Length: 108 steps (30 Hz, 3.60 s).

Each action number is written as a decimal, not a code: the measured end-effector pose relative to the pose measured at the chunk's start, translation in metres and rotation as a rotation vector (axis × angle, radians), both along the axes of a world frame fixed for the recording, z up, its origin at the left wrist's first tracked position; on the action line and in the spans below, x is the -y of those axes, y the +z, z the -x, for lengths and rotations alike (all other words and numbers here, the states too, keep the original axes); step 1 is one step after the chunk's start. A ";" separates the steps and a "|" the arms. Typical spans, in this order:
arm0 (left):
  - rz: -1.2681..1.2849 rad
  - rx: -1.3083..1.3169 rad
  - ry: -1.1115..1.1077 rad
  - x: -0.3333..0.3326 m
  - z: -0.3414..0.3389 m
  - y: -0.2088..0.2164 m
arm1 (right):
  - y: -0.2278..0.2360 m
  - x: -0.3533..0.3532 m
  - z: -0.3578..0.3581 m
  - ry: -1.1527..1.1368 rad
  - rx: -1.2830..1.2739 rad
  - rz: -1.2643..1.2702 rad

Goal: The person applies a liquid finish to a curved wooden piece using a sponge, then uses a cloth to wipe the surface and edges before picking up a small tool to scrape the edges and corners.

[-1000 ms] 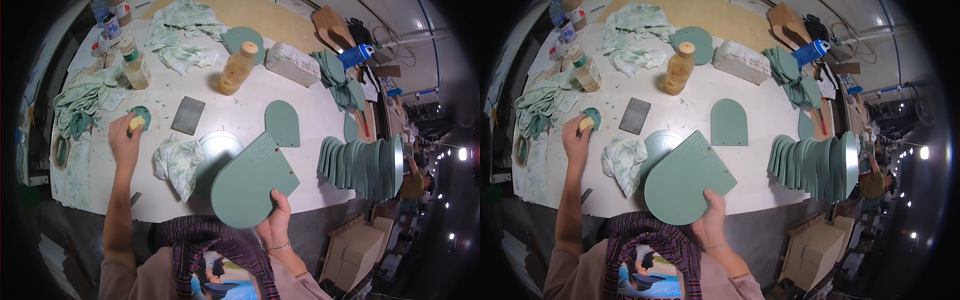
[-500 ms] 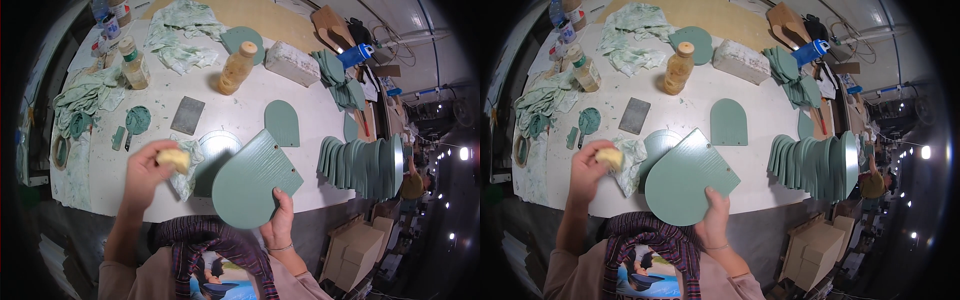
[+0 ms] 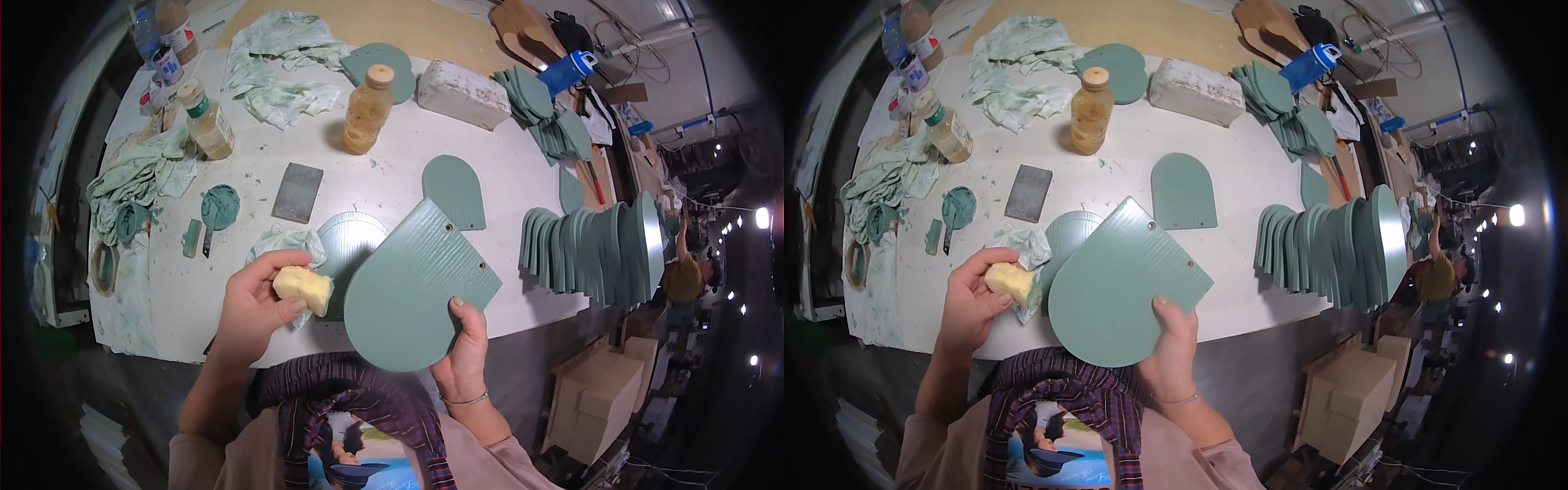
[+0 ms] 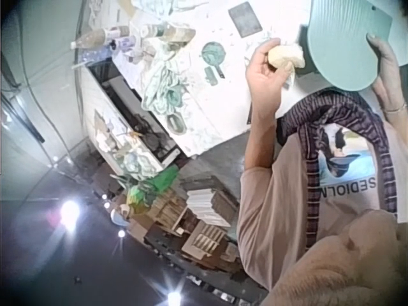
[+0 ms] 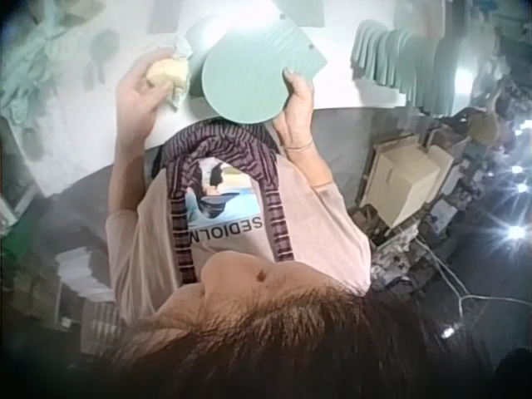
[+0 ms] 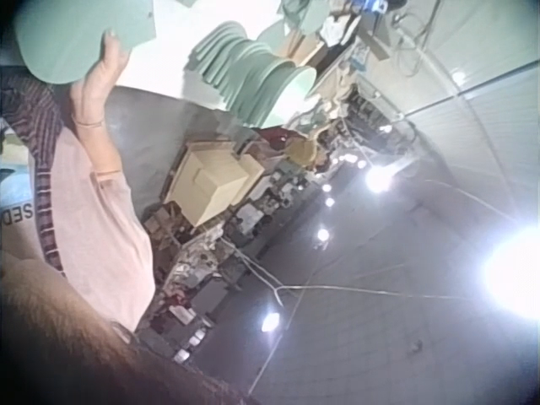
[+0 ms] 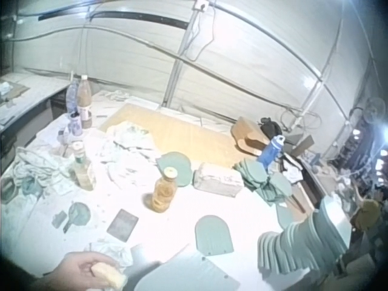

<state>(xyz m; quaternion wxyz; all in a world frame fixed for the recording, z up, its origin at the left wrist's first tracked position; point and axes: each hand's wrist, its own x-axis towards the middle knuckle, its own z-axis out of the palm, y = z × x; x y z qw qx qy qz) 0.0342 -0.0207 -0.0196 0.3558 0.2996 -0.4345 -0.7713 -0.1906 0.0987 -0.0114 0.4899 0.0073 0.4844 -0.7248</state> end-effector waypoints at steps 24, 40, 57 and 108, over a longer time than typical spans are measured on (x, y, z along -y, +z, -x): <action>1.040 0.501 0.000 -0.024 0.007 0.033 | 0.005 -0.006 0.003 -0.026 -0.066 0.045; 1.010 0.531 0.087 -0.017 0.021 0.030 | 0.000 -0.005 0.006 -0.033 -0.143 0.061; 1.151 0.528 -0.018 -0.009 0.018 0.032 | -0.009 0.004 0.011 -0.037 -0.060 0.034; 1.124 0.529 -0.219 0.003 0.017 0.038 | 0.006 0.019 0.019 0.152 -0.202 -0.034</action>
